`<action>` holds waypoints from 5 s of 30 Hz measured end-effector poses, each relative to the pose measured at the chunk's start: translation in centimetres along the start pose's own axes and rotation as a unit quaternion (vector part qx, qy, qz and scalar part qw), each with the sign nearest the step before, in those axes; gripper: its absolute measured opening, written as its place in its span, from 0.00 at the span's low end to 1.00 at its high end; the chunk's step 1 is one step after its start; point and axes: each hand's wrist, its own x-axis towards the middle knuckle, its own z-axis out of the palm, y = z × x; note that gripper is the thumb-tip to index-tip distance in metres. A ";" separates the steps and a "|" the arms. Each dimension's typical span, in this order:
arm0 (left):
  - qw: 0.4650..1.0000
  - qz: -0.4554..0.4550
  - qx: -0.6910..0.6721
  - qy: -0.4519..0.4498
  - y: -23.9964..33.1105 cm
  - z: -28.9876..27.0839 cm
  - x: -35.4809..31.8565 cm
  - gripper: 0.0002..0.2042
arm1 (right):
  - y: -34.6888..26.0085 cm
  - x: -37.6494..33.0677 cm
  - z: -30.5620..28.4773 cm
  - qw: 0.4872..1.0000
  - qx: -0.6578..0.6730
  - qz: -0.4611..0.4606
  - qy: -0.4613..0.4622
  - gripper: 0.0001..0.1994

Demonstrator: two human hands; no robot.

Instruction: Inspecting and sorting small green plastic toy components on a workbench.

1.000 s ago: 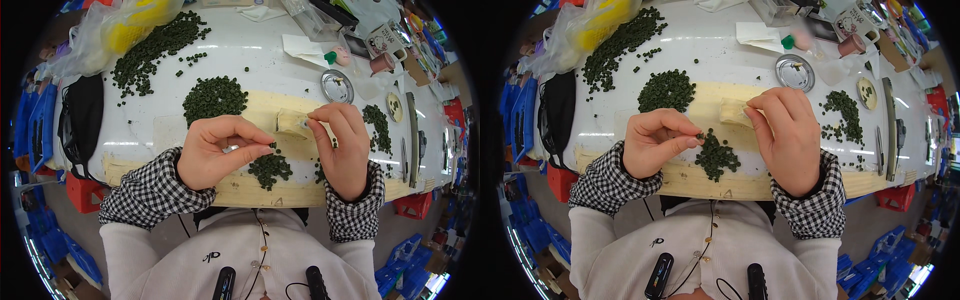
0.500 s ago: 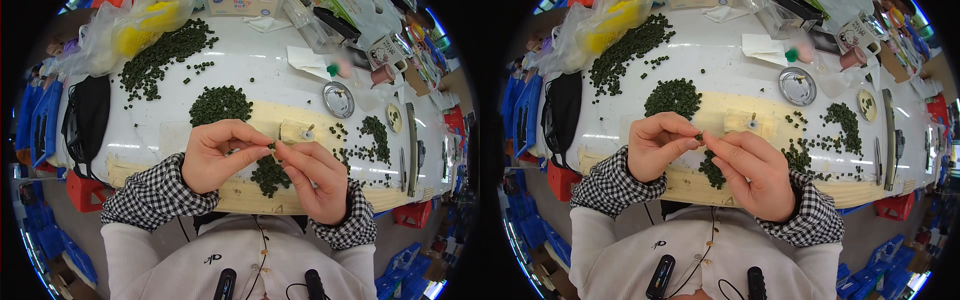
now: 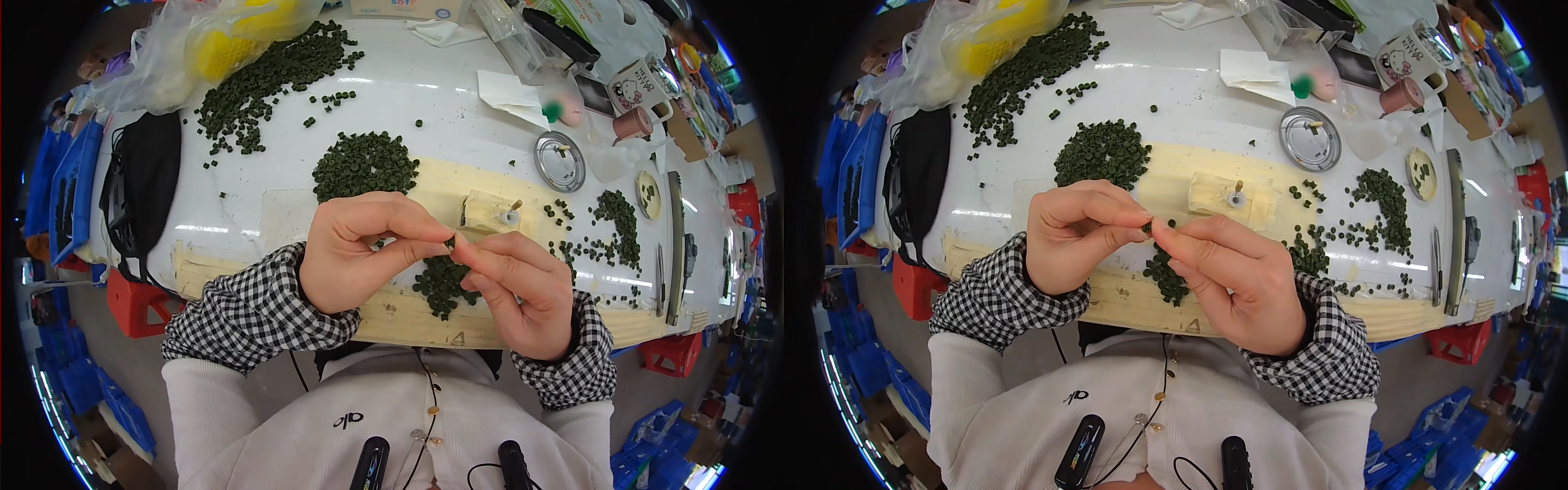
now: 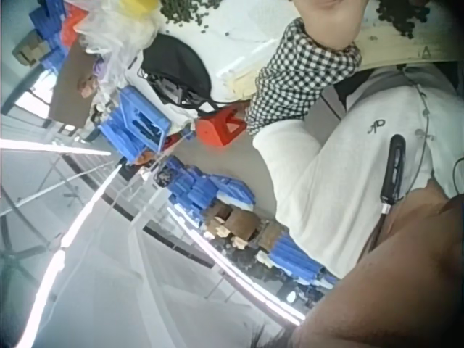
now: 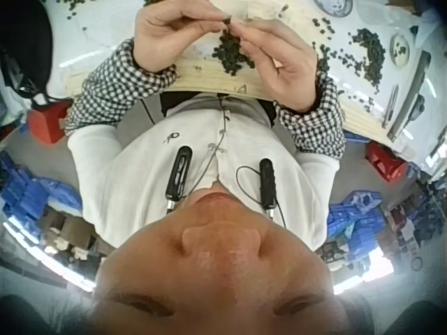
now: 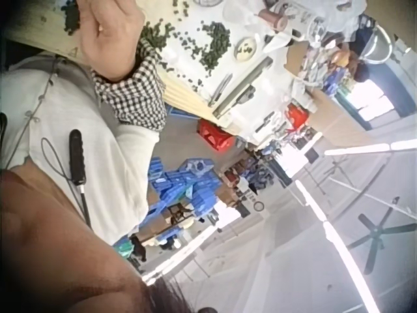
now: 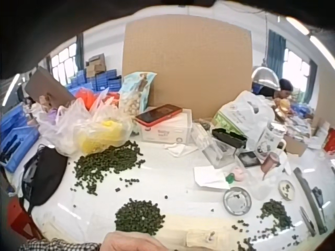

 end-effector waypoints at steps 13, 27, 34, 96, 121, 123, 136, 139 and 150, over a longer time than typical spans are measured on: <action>1.000 -0.007 0.003 0.000 0.1 -0.1 0.0 0.09 | 0.2 -0.2 0.2 1.000 0.011 0.009 0.009 0.18; 1.000 -0.015 -0.003 -0.003 0.1 -0.2 0.0 0.09 | 0.2 -0.1 0.1 1.000 0.005 0.011 0.004 0.18; 0.999 -0.040 -0.016 -0.003 0.5 -0.1 -0.1 0.08 | -0.3 0.2 -1.0 0.999 -0.031 -0.008 0.015 0.15; 0.988 -0.147 -0.022 -0.031 0.3 0.3 0.4 0.09 | 1.6 -4.8 -2.2 0.885 -0.462 0.007 0.063 0.07; 0.869 0.078 0.487 -0.051 0.4 -2.5 1.9 0.07 | 1.7 -4.3 -1.4 0.893 -0.448 -0.013 0.034 0.13; 0.852 0.082 0.514 -0.046 0.1 -2.2 1.8 0.07 | 1.6 -4.2 -1.5 0.890 -0.455 -0.022 0.023 0.13; 0.807 0.077 0.585 -0.009 -0.5 -1.5 1.5 0.05 | 1.9 -3.7 -1.2 0.916 -0.399 -0.030 0.026 0.08; 0.804 0.077 0.590 0.000 -0.4 -1.4 1.4 0.05 | 1.9 -3.7 -1.3 0.919 -0.393 -0.017 0.023 0.07; 0.919 0.026 0.388 0.056 0.3 -1.0 1.3 0.04 | 1.6 -3.8 -1.4 0.942 -0.332 0.043 -0.013 0.08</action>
